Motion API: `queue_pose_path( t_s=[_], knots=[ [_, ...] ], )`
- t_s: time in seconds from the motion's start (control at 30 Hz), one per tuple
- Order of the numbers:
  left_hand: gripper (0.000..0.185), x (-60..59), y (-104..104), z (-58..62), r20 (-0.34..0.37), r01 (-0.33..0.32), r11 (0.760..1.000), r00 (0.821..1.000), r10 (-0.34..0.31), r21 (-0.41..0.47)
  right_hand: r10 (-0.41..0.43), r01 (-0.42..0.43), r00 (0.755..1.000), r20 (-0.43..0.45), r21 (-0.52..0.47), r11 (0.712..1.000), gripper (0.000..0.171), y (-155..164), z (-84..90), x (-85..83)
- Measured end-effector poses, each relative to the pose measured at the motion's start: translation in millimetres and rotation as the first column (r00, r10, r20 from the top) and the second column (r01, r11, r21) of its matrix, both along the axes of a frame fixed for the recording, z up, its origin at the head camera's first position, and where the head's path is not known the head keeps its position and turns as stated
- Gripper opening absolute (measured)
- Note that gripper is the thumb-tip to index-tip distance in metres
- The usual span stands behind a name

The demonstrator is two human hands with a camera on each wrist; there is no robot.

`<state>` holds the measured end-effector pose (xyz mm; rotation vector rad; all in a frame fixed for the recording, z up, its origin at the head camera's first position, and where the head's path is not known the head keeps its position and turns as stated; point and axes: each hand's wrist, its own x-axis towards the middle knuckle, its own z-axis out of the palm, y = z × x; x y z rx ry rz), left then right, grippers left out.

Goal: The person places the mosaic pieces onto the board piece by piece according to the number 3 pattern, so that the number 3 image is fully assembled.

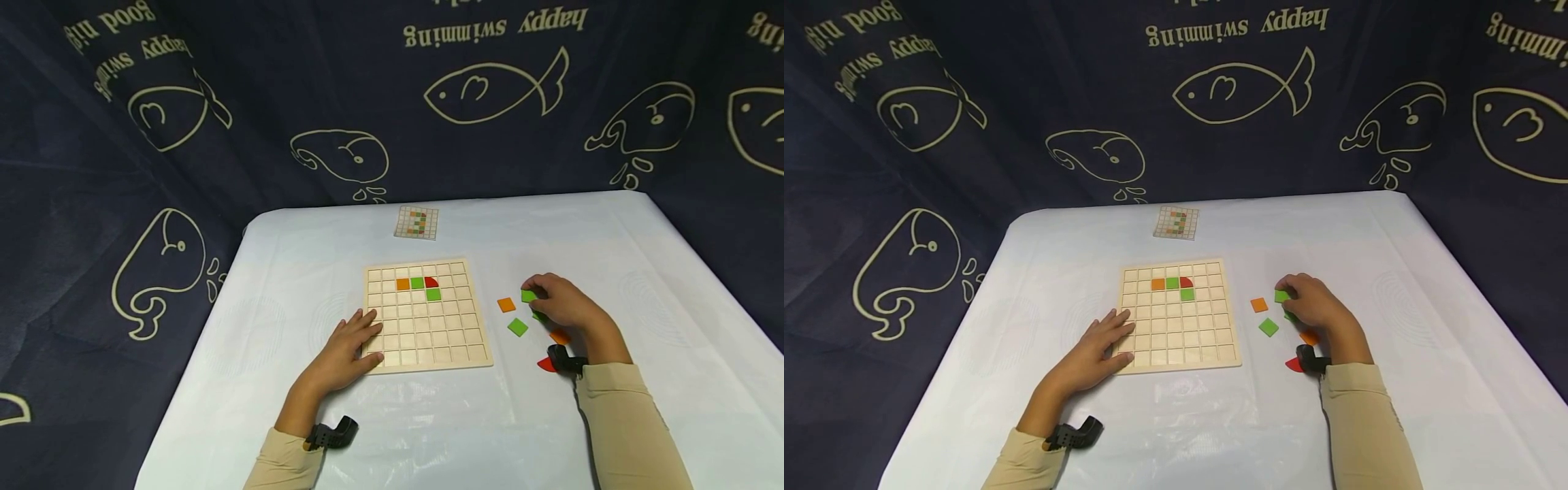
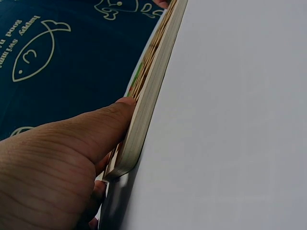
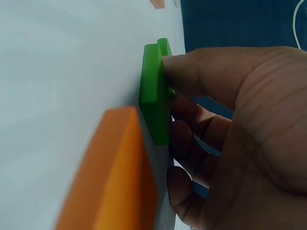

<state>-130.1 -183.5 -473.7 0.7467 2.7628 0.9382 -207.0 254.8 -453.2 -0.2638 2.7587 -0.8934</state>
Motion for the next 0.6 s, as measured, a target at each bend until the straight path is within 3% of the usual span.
queue_pose_path(
  t_s=[0.6],
  knots=[
    [0.060,-1.1,-0.8,-2.1,-0.010,-0.002,1.000,1.000,0.001,-0.010,0.026,-0.027,0.999,-0.027,-0.007,1.000,0.025,-4.6,7.1,1.0]
  ],
)
